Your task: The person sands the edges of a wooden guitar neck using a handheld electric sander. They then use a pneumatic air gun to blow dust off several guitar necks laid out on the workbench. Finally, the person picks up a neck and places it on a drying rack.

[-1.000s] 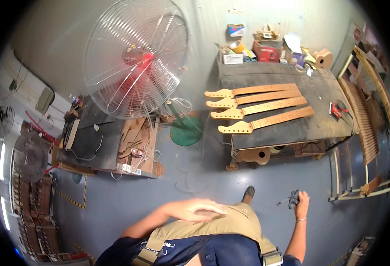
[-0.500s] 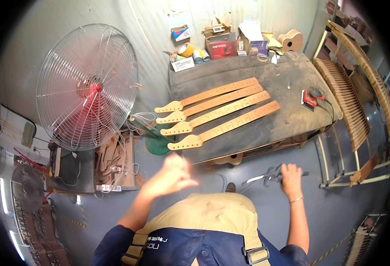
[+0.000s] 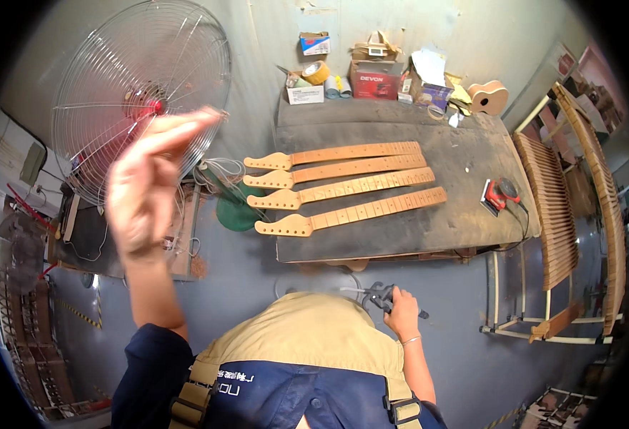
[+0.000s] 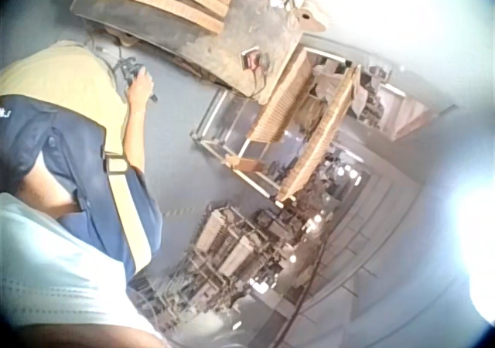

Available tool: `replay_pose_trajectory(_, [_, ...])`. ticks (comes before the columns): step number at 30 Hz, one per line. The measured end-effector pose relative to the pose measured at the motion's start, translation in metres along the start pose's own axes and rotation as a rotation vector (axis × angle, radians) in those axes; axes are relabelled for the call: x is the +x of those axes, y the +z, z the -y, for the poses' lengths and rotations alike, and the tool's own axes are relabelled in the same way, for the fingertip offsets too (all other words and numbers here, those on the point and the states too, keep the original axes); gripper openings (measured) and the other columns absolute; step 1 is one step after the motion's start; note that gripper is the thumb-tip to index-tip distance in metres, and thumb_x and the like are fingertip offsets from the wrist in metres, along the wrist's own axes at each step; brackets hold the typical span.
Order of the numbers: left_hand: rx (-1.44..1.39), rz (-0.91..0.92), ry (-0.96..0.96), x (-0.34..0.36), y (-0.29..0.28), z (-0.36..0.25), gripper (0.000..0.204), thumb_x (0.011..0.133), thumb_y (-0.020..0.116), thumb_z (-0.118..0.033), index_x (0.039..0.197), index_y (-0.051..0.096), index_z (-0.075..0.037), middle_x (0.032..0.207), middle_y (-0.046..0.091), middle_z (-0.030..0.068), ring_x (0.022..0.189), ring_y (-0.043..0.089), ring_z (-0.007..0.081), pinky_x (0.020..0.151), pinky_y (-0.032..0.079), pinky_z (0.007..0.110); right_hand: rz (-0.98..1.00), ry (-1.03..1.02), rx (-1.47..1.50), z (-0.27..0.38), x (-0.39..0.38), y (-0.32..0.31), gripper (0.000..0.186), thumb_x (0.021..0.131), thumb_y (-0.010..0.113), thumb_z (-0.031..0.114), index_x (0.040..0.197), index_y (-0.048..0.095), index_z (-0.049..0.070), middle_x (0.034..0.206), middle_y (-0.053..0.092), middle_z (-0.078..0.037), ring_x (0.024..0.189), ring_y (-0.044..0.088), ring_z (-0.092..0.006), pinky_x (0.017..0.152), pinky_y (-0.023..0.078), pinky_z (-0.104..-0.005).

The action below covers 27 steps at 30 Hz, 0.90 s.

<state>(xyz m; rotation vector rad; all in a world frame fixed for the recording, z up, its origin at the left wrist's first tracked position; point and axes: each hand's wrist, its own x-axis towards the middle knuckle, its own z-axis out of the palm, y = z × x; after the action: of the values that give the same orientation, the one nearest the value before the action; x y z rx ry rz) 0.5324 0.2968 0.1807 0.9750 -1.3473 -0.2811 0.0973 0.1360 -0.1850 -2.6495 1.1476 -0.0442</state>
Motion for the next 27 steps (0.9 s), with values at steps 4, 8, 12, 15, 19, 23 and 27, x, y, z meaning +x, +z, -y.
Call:
replay_pose_trajectory(4, [-0.315,-0.241,-0.766,-0.067,0.011,0.099,0.034,0.104,0.068,-0.016,0.127,0.068,0.009,0.121,0.075,0.0190,0.108,0.075,0.0241,0.101,0.060,0.037,-0.301,-0.039,0.131,0.056,0.036,-0.072,0.030,0.069,0.079,0.008,0.091,0.060,0.009,0.083,0.060,-0.013,0.079,0.062,-0.0368,0.069,0.051,-0.0464])
replay_pose_trajectory(8, [0.228,-0.094,-0.965,-0.199,0.008,0.190,0.019,0.097,0.069,-0.001,0.114,0.078,0.000,0.102,0.078,0.0063,0.089,0.069,0.0112,0.084,0.058,0.028,-0.339,-0.174,0.005,0.114,0.068,-0.109,0.022,0.072,0.074,0.005,0.084,0.056,0.008,0.077,0.058,-0.010,0.075,0.063,-0.0313,0.065,0.050,-0.0443])
replay_pose_trajectory(12, [0.080,-0.047,-1.312,-0.269,0.011,0.181,0.026,0.101,0.047,0.007,0.101,0.072,0.002,0.088,0.072,0.0127,0.056,0.062,0.0156,0.049,0.050,0.032,-0.218,-0.250,-0.144,0.123,0.082,-0.097,0.013,0.077,0.066,0.000,0.083,0.057,0.009,0.075,0.062,-0.009,0.073,0.066,-0.0300,0.064,0.052,-0.0424])
replay_pose_trajectory(15, [0.143,0.041,-1.426,-0.313,-0.006,0.175,0.014,0.098,0.057,0.001,0.107,0.068,0.000,0.081,0.066,0.0069,0.056,0.058,0.0131,0.047,0.046,0.033,-0.165,-0.250,-0.133,0.131,0.084,-0.091,0.015,0.076,0.067,0.001,0.083,0.057,0.009,0.075,0.062,-0.009,0.074,0.067,-0.0300,0.065,0.053,-0.0419])
replay_pose_trajectory(19, [0.010,0.048,-1.410,-0.318,-0.030,0.167,0.021,0.091,0.073,-0.006,0.112,0.068,-0.003,0.081,0.066,0.0044,0.067,0.061,0.0144,0.059,0.049,0.031,-0.066,-0.253,-0.128,0.147,0.083,-0.081,0.017,0.075,0.069,0.001,0.085,0.057,0.008,0.075,0.062,-0.010,0.075,0.067,-0.0310,0.067,0.053,-0.0426])
replay_pose_trajectory(23, [0.252,0.199,-0.841,-0.234,-0.042,0.130,0.045,0.083,0.087,-0.011,0.125,0.072,-0.008,0.111,0.069,0.0065,0.110,0.067,0.0224,0.099,0.053,0.036,-0.059,-0.263,-0.073,0.175,0.084,-0.077,0.029,0.071,0.077,0.006,0.092,0.058,0.007,0.085,0.063,-0.013,0.087,0.066,-0.0340,0.075,0.053,-0.0458])
replay_pose_trajectory(27, [0.307,0.063,-0.270,-0.103,-0.083,0.061,0.045,0.073,0.095,-0.016,0.113,0.080,-0.005,0.132,0.068,0.0123,0.135,0.059,0.0304,0.117,0.044,0.046,0.033,-0.238,0.024,0.192,0.071,-0.050,0.043,0.064,0.085,0.010,0.098,0.058,0.005,0.095,0.062,-0.015,0.096,0.063,-0.0368,0.081,0.052,-0.0479])
